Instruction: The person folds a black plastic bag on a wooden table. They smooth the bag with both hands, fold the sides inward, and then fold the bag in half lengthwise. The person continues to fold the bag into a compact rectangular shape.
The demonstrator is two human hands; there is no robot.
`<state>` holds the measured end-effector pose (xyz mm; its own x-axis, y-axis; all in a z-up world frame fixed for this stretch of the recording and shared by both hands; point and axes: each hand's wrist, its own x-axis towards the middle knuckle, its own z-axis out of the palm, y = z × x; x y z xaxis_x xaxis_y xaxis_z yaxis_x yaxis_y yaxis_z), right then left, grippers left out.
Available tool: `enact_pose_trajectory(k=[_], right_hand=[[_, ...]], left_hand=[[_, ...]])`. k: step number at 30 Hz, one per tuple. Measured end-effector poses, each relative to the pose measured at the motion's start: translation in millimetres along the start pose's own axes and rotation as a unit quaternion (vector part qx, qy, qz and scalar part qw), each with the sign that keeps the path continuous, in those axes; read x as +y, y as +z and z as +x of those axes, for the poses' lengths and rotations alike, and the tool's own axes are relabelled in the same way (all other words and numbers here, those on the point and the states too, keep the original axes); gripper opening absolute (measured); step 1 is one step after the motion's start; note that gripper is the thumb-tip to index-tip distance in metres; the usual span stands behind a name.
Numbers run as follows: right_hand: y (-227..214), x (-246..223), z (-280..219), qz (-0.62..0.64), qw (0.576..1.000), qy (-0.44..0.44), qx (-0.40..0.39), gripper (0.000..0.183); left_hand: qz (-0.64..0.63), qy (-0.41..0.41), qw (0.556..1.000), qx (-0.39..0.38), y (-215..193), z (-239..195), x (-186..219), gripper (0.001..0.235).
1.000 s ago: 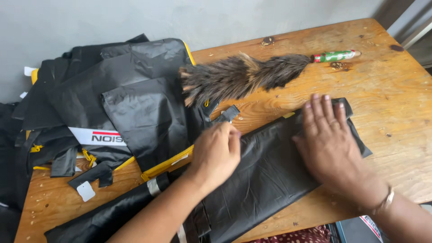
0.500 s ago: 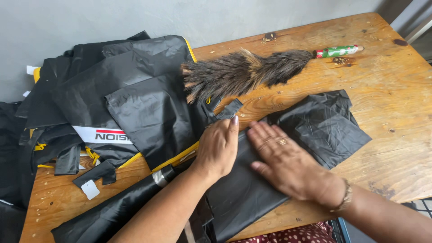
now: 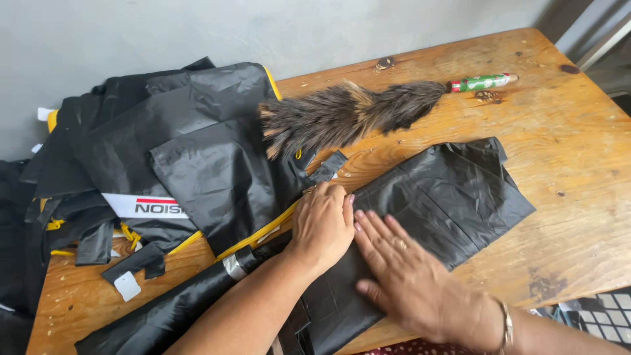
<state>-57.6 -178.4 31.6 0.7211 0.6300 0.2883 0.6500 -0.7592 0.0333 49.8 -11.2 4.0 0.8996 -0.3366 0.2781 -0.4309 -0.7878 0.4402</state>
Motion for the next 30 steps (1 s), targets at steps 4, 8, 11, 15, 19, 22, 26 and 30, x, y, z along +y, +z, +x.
enact_pose_trajectory(k=[4, 8, 11, 15, 19, 22, 26, 30], right_hand=[[24, 71, -10, -0.089, 0.994, 0.053, -0.02, 0.079], [21, 126, -20, 0.081, 0.975, 0.194, -0.064, 0.077], [13, 116, -18, 0.002, 0.971, 0.229, -0.075, 0.077], [-4, 58, 3, -0.072, 0.988, 0.133, -0.003, 0.083], [4, 51, -1, 0.064, 0.997, 0.047, -0.025, 0.073], [25, 89, -7, -0.012, 0.995, 0.078, -0.052, 0.077], [29, 130, -15, 0.025, 0.977, 0.198, -0.073, 0.079], [24, 98, -8, -0.025, 0.982, 0.187, -0.004, 0.077]], left_hand=[[0.012, 0.009, 1.0, 0.013, 2, -1, -3, 0.023], [0.042, 0.045, 0.998, 0.02, -4, -1, -1, 0.02], [0.043, 0.061, 0.997, -0.004, -10, -3, 3, 0.021], [0.047, 0.054, 0.997, 0.008, -6, 0, 4, 0.031], [0.039, 0.034, 0.998, 0.023, 1, -1, 5, 0.024], [0.042, 0.021, 0.999, 0.008, 4, -1, 4, 0.024], [0.029, 0.021, 0.999, 0.009, 3, -1, 2, 0.023], [-0.007, -0.014, 1.0, 0.001, -7, 2, 8, 0.029]])
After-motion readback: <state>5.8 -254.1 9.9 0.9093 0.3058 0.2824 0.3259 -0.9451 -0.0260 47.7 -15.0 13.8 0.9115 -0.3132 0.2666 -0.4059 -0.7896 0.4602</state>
